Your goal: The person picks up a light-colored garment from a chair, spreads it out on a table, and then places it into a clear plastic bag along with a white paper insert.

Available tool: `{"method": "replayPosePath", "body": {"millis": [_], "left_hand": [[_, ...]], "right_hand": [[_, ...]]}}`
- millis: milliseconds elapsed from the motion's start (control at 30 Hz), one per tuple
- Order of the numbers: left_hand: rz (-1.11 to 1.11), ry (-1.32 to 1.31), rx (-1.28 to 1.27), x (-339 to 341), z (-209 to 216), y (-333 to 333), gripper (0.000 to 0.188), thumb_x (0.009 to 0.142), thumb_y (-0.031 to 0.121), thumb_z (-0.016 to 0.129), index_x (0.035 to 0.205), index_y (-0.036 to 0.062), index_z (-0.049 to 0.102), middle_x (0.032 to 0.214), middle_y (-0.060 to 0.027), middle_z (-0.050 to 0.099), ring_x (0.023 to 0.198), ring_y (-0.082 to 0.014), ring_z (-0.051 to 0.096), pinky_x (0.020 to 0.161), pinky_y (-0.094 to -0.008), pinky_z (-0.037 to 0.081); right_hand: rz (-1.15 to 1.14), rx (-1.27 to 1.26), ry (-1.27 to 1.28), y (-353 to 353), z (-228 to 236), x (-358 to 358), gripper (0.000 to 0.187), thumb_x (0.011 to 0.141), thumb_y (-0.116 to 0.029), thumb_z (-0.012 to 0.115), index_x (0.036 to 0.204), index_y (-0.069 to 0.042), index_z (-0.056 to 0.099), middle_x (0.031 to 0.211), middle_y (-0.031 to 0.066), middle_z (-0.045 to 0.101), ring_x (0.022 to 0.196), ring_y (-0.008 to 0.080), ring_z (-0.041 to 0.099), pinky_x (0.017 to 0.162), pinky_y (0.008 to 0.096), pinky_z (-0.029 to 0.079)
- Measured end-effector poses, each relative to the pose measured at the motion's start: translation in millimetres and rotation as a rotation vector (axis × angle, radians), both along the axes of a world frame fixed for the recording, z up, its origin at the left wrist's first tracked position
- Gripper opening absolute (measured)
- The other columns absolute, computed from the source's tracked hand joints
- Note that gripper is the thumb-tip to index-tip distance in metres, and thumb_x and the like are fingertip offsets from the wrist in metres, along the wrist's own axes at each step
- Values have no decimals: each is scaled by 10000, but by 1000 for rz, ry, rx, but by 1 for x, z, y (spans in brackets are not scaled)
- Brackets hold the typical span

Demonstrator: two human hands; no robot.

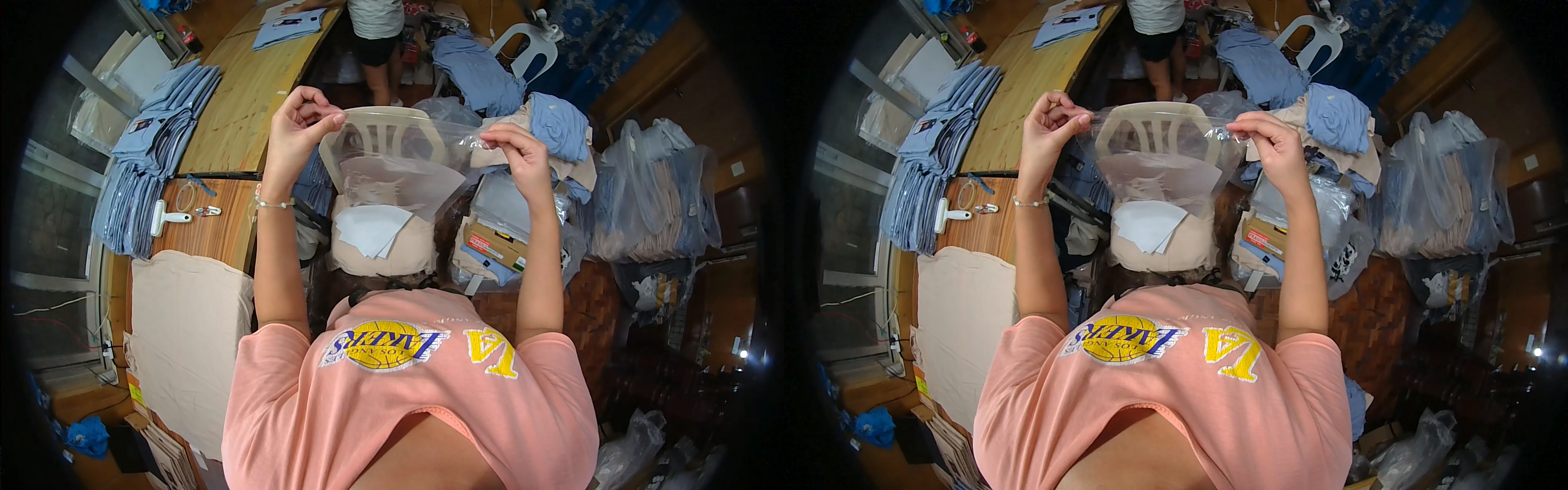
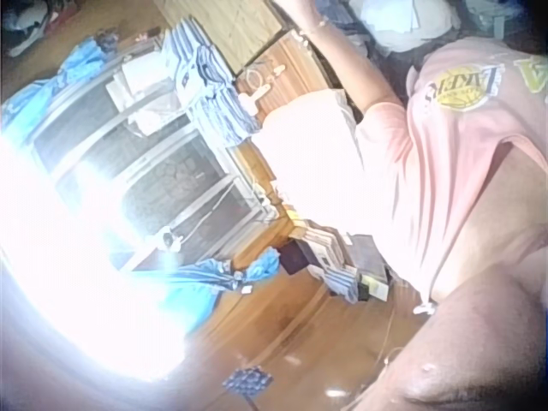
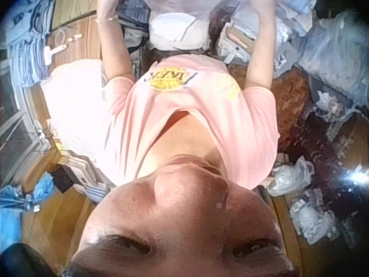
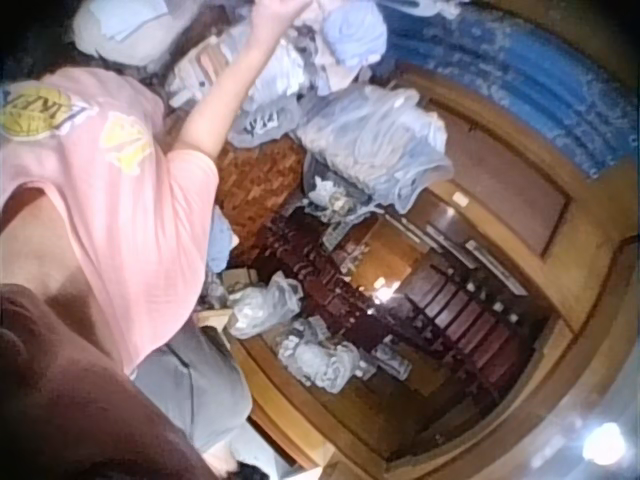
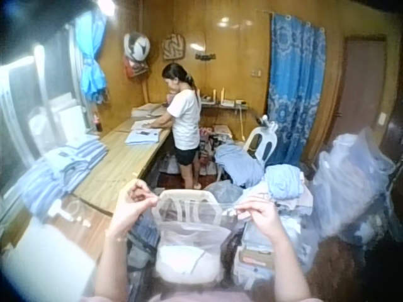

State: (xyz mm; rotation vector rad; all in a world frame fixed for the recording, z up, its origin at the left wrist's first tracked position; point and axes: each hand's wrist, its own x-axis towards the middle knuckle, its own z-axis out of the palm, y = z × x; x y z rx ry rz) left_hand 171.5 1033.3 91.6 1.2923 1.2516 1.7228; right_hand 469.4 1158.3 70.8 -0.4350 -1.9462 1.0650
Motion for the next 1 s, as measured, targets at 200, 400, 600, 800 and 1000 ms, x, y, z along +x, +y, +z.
{"method": "replayPosePath", "body": {"millis": [200,400,600,800,1000], "left_hand": [[126,324,19,28,24,-3,175,752,-22,638,843,7,491,779,-42,617,730,-64,568,659,-189,468],[41,622,-99,34,49,-9,211,751,-71,614,902,-7,481,824,-47,587,818,-92,587,705,-206,489],[93,536,-68,-4,60,-26,215,755,-73,615,885,3,462,816,-61,598,823,-112,598,737,-220,490],[83,352,32,-32,55,-37,218,767,-52,625,875,23,451,823,-85,618,808,-109,590,729,-219,483],[117,228,102,-25,47,-23,215,757,20,661,870,22,478,823,-84,611,787,-138,587,723,-242,476]], "right_hand": [[-400,405,-49,7,3,0,135,759,-15,551,870,4,626,992,97,577,922,214,557,791,302,434],[35,376,-219,-35,22,-112,185,779,-199,601,860,-43,657,871,87,642,819,193,604,721,298,459],[255,-167,-189,-18,-18,-91,220,844,-177,547,901,10,649,777,80,664,704,133,623,677,242,470],[438,-442,42,5,-35,-54,245,848,-162,561,1040,-17,603,944,83,646,866,143,603,760,248,461],[120,-353,121,-50,-63,-76,295,822,-172,609,1079,-29,584,1013,72,623,896,129,561,804,247,423]]}}
